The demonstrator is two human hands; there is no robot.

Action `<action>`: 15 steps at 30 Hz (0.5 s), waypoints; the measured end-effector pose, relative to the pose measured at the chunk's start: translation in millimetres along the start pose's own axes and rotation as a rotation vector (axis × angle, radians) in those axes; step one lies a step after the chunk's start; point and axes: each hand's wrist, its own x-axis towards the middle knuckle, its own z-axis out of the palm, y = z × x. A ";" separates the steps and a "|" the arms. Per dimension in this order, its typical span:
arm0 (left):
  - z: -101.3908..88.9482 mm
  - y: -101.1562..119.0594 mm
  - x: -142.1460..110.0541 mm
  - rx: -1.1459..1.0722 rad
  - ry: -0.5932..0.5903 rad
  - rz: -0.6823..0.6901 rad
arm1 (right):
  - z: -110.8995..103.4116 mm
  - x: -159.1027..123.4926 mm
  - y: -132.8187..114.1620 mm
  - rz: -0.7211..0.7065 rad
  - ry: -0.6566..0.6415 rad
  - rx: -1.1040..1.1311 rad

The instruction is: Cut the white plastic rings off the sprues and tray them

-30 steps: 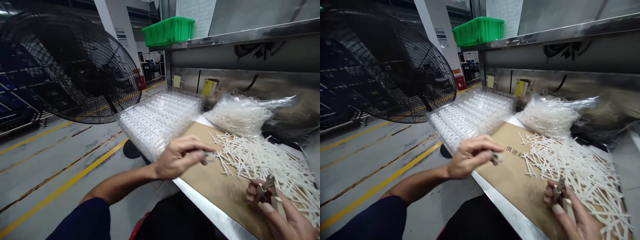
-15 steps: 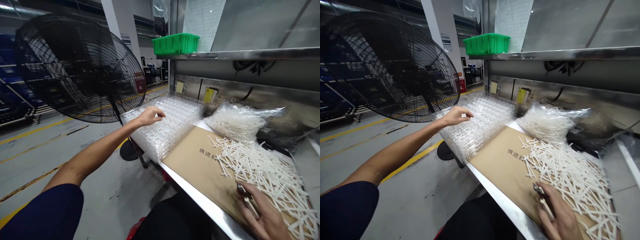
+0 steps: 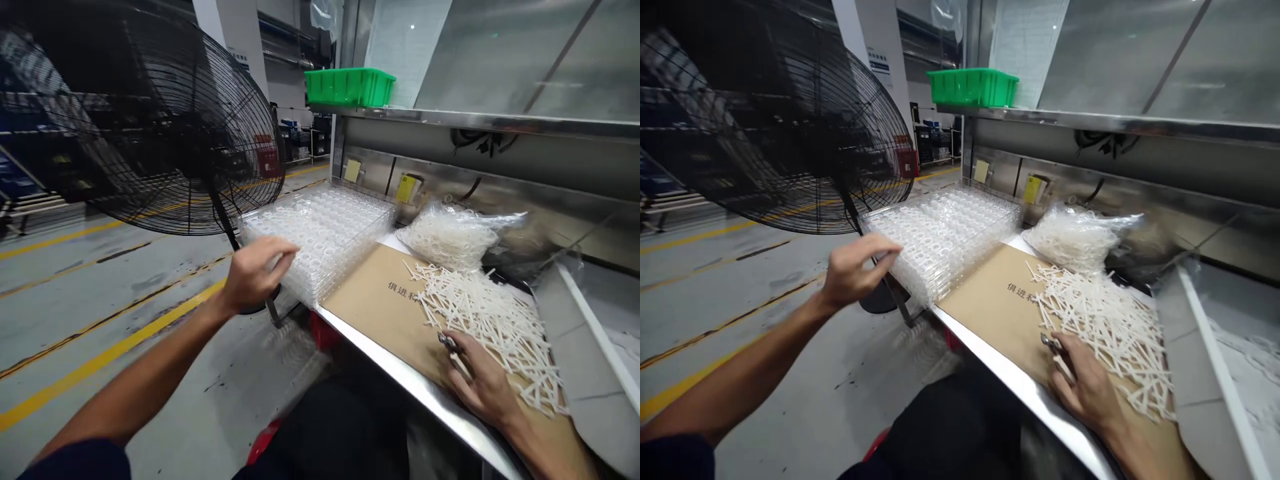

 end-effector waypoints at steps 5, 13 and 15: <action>20.7 21.0 -162.3 -0.212 -0.255 -0.335 | 3.2 -0.3 -7.0 0.128 -0.045 -0.041; 29.2 21.0 -359.8 -0.216 -0.658 -0.813 | 7.2 -0.5 -1.2 0.333 -0.131 -0.088; 25.8 30.7 -396.7 -0.212 -0.722 -0.891 | 9.0 0.3 0.1 0.370 -0.126 -0.115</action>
